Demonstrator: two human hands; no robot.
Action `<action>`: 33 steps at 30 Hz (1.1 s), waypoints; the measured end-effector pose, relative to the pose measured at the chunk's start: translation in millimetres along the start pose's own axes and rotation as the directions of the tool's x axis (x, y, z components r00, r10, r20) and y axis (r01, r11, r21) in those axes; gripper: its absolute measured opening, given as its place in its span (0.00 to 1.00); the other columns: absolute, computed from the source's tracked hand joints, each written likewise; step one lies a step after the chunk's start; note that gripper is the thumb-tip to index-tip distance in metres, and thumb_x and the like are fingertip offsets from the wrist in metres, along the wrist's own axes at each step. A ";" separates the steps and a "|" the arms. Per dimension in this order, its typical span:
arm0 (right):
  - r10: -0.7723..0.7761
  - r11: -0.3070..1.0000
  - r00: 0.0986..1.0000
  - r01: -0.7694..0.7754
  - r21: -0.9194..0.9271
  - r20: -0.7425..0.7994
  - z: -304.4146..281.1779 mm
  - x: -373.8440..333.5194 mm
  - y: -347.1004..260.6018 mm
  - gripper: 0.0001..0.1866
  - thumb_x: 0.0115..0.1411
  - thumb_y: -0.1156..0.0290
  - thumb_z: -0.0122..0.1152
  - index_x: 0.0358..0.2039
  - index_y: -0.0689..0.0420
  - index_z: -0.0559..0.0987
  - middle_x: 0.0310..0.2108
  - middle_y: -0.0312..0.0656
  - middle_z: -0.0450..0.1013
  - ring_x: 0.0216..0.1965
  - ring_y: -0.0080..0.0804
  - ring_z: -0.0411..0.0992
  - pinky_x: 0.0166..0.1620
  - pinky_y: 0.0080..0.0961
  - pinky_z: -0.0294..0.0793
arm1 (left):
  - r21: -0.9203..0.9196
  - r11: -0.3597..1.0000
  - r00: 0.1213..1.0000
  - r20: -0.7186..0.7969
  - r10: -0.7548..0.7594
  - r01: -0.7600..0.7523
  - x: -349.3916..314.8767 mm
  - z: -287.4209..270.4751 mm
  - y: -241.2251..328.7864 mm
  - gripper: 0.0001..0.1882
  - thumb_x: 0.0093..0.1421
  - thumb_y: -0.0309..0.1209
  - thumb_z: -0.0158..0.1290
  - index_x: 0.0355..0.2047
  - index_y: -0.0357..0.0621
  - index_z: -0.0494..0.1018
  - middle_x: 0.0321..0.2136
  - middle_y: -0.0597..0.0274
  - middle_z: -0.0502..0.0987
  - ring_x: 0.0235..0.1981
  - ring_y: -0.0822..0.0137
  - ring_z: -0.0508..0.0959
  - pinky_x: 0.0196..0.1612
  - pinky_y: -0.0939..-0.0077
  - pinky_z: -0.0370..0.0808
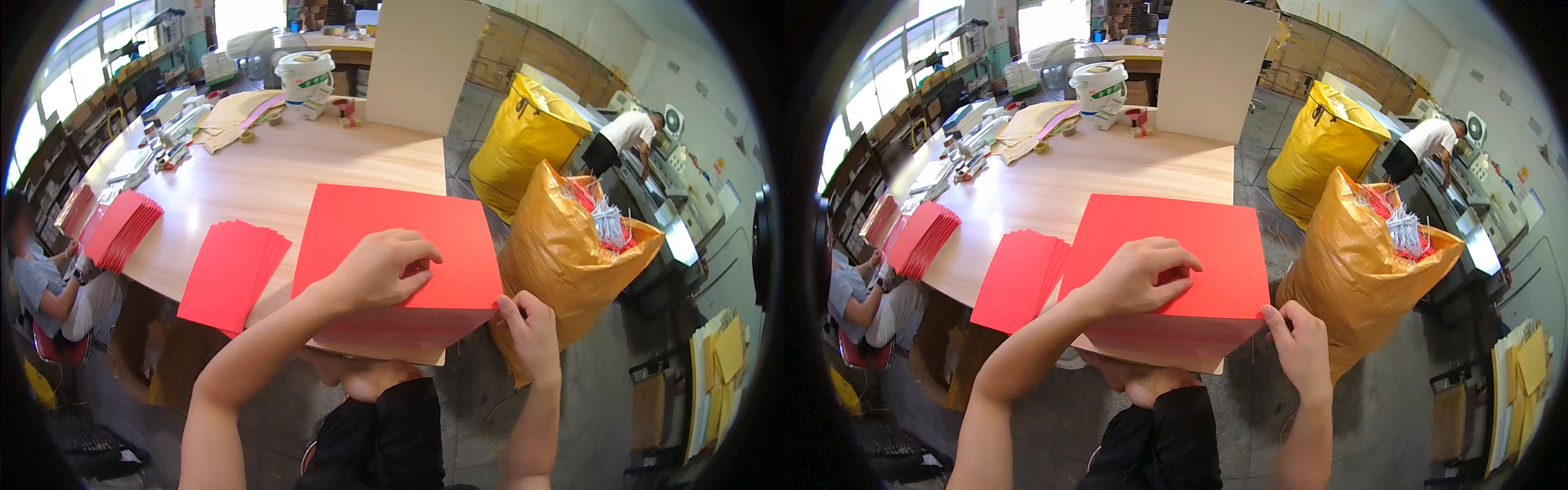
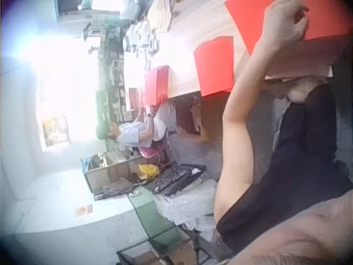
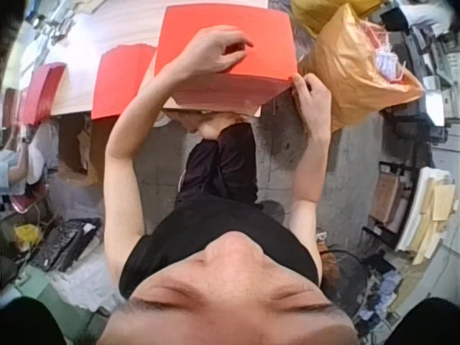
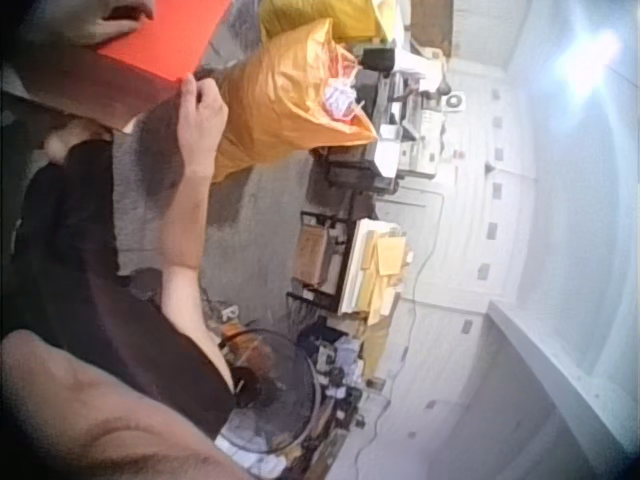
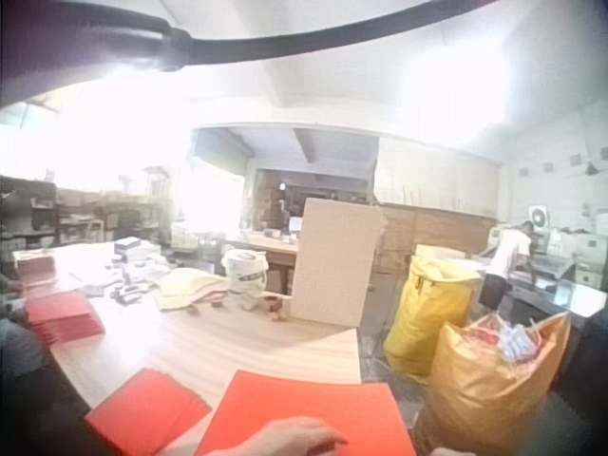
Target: The person counts a stack of red paper sheets by lifting small batches from one pile and moving them into a second pile on a wooden workbench.
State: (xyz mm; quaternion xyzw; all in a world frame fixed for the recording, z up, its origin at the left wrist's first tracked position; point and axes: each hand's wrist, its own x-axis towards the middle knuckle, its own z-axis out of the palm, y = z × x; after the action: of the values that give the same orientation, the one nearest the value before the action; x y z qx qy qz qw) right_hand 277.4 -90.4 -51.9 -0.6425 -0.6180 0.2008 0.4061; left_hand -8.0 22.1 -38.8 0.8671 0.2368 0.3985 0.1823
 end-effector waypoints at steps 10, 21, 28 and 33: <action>-0.403 0.900 0.886 0.339 -0.273 -0.229 37.2 24.1 -44.2 0.25 0.77 0.64 0.61 0.23 0.59 0.66 0.16 0.40 0.65 0.17 0.31 0.66 0.25 0.33 0.65 | -0.071 0.995 0.997 0.038 -0.074 0.077 -2.3 0.3 3.3 0.11 0.62 0.20 0.61 0.45 0.40 0.82 0.48 0.54 0.85 0.53 0.51 0.84 0.57 0.59 0.81; 0.073 0.730 0.983 0.064 0.680 -0.170 41.6 37.1 -40.7 0.23 0.77 0.66 0.58 0.22 0.51 0.65 0.20 0.24 0.61 0.21 0.11 0.58 0.25 0.17 0.60 | -0.087 0.992 0.993 0.084 -0.088 0.095 -0.6 -5.1 8.2 0.20 0.61 0.33 0.71 0.52 0.43 0.83 0.56 0.54 0.82 0.58 0.50 0.82 0.61 0.57 0.79; 0.132 0.515 0.989 -0.127 0.848 0.067 24.0 36.0 -47.1 0.23 0.75 0.64 0.59 0.20 0.52 0.69 0.17 0.33 0.67 0.19 0.25 0.72 0.23 0.22 0.63 | -0.098 0.995 0.994 0.103 -0.019 0.029 0.6 -8.0 11.7 0.30 0.52 0.40 0.78 0.55 0.49 0.83 0.56 0.57 0.81 0.58 0.52 0.82 0.61 0.57 0.79; 0.129 0.541 0.990 -0.120 0.833 0.058 24.2 36.7 -48.6 0.23 0.75 0.63 0.60 0.21 0.52 0.69 0.17 0.33 0.67 0.19 0.25 0.71 0.24 0.22 0.66 | -0.116 0.990 0.992 0.110 -0.064 0.077 -1.5 -8.3 9.1 0.31 0.49 0.33 0.80 0.53 0.45 0.83 0.54 0.57 0.82 0.59 0.56 0.82 0.64 0.59 0.78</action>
State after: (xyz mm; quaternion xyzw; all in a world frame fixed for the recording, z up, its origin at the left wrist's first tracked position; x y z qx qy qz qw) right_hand 234.1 -53.2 -19.8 -0.4163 -0.3995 0.4948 0.6498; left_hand -12.9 14.9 -30.1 0.8657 0.2328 0.3586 0.2603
